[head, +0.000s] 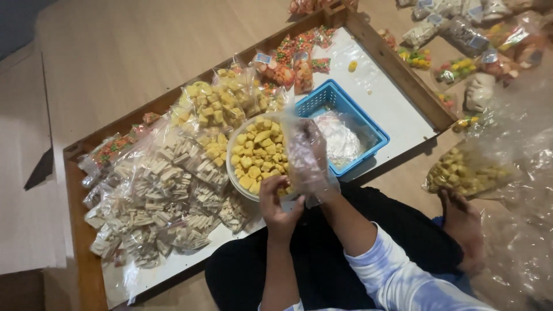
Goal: The person scoops yellow snack pieces from a white bowl into clear plastic bags using gloved hands. The person repeatedly fills bags and places them into a blue basket. The person handles snack pieces and plastic bags throughout the clip.
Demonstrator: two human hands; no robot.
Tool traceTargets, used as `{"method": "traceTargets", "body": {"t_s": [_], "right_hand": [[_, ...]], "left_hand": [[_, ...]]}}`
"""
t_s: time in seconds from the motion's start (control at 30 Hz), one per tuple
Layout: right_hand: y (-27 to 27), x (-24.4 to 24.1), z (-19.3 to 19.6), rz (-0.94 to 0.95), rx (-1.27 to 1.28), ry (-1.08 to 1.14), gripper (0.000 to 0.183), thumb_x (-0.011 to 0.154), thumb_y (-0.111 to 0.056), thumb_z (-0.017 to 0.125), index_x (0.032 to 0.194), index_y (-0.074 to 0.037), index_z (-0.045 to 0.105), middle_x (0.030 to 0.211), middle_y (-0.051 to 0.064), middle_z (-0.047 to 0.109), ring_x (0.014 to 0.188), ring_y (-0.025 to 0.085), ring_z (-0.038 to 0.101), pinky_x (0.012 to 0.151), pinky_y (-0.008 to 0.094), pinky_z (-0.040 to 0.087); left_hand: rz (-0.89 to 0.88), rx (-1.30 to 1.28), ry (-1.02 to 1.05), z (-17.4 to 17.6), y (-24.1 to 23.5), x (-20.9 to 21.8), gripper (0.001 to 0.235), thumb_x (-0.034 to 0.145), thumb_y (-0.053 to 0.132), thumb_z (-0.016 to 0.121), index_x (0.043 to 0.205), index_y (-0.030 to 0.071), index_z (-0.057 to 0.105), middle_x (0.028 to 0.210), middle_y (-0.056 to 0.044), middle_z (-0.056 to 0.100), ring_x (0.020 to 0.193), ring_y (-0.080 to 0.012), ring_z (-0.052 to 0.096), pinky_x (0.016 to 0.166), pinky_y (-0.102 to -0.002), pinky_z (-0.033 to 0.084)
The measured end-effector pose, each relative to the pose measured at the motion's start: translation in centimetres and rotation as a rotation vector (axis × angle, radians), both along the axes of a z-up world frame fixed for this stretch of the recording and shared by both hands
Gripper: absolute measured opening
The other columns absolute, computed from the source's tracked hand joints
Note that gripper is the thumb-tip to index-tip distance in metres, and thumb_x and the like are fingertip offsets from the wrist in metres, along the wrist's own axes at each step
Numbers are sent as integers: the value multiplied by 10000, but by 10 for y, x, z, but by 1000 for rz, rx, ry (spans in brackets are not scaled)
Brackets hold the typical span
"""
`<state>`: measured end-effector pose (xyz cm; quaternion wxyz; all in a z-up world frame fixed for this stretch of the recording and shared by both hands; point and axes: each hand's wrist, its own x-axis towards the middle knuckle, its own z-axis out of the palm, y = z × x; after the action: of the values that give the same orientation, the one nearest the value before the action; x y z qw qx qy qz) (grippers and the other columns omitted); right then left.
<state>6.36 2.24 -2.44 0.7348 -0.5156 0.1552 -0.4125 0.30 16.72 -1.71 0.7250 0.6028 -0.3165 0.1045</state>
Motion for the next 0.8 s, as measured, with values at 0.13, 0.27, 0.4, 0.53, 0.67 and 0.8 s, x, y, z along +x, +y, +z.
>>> {"method": "traceTargets", "body": {"t_s": [0.13,0.27,0.4,0.53,0.67,0.8], "right_hand": [[4,-2,6,-32,-127,21,105,968,-36,665,1065,-67,640,682,-13,592,619,71,555,579,223,484],[14,-24,51,-124,-360,126,320,849,57,632,1122,-109,653,662,55,630,558,123,569,552,263,486],[17,-35,64,-45,-344,222,310,880,45,606,1098,-167,670,652,73,624,555,133,569,548,249,470],[15,-24,33,88,-236,113,229,901,-6,622,1084,-132,682,709,91,647,633,164,597,613,248,488],[12,1,7,375,6,-143,134,950,-122,657,1052,-54,711,837,130,701,809,233,662,759,246,531],[6,-16,-31,665,245,-407,268,998,-240,689,1021,22,742,965,167,755,985,299,729,905,242,574]], "left_hand": [[94,114,-42,11,-3,-1,311,870,1,754,1165,-41,663,1011,-162,618,834,-308,658,768,-419,595],[42,96,-52,7,1,4,540,764,173,906,1194,-35,654,1016,-154,630,855,-287,675,788,-407,595],[83,170,-146,18,3,4,502,754,154,904,1164,-12,666,1001,-139,670,831,-290,706,753,-400,620],[138,176,-199,24,-3,1,473,734,162,933,1103,-6,688,954,-121,691,783,-277,717,717,-391,638],[254,190,-207,12,-3,1,215,834,101,838,987,6,720,836,-97,713,706,-260,721,636,-369,632],[302,50,65,-1,5,4,98,862,25,791,915,-24,724,790,-163,698,699,-309,723,608,-421,609]]}}
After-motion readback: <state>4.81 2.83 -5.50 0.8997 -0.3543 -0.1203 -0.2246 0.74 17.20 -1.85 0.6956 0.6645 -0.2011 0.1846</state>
